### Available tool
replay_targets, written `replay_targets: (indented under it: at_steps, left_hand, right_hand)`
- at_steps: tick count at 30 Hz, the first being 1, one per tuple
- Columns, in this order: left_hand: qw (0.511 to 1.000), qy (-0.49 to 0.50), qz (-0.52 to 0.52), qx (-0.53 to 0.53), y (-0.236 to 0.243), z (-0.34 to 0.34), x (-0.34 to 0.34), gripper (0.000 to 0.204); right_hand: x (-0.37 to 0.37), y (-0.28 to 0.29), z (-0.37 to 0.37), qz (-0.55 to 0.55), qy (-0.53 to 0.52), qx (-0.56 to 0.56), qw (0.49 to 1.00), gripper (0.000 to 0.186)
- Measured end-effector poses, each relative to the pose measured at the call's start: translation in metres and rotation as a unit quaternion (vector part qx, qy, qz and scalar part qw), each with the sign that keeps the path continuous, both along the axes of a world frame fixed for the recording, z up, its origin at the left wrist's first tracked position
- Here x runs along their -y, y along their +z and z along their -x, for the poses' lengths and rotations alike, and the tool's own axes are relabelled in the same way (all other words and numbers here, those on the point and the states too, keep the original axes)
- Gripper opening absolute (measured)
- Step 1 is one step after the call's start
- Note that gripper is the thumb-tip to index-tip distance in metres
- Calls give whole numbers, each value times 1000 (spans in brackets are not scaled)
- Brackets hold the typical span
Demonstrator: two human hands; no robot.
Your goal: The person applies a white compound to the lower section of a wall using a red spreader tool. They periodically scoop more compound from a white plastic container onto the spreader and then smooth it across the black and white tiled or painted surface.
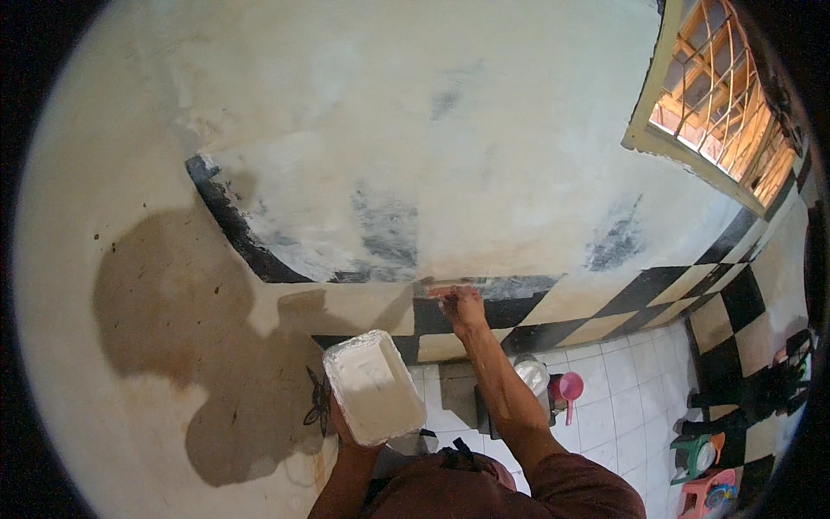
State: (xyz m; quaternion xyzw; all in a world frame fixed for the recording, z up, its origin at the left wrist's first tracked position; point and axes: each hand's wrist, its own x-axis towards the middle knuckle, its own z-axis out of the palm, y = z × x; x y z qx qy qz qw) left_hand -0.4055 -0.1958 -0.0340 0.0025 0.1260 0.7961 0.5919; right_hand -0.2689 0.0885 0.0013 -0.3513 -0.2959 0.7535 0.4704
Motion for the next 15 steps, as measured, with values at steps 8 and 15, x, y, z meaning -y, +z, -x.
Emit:
replay_targets:
  at_steps: [8, 15]
  left_hand:
    - [1000, 7, 5, -11, 77, -22, -12, 58]
    - [998, 3, 13, 62, -13, 1, -4, 58]
  right_hand:
    - [51, 8, -49, -59, -135, 76, 986, 12]
    - [28, -14, -115, -212, -258, 404, 852, 18]
